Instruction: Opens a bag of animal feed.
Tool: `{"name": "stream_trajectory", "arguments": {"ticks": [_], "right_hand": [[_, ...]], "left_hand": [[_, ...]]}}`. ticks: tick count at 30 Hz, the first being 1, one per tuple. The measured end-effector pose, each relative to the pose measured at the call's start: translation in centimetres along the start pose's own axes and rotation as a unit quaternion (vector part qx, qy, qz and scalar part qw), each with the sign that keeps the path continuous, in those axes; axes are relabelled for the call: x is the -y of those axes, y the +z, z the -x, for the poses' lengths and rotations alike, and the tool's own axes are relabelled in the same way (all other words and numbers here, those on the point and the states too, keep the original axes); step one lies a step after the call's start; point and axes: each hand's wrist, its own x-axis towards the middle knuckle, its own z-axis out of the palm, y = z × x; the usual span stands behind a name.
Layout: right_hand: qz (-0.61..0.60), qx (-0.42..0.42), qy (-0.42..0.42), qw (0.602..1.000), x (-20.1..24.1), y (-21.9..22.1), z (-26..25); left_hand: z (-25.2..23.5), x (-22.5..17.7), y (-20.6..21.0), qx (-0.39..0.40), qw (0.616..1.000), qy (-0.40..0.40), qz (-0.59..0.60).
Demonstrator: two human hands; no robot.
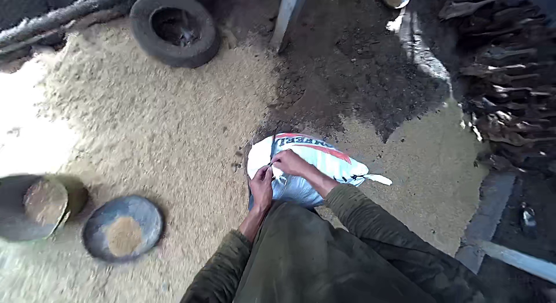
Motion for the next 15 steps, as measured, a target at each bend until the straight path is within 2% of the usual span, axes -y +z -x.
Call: {"name": "stream_trajectory", "arguments": {"ticks": [7, 15], "right_hand": [[0.067, 0.021, -0.006, 0.998, -1.2, -0.3, -0.8], [0.02, 0.0, -0.026, 0.999, -0.9, -0.5, -0.5]], "left_hand": [[-1.1, -0.1, 1.0, 0.026, 0.998, 0.013, -0.048], [-2.5, -0.6, -0.3, 0.087, 0.973, 0.093, -0.192]]}}
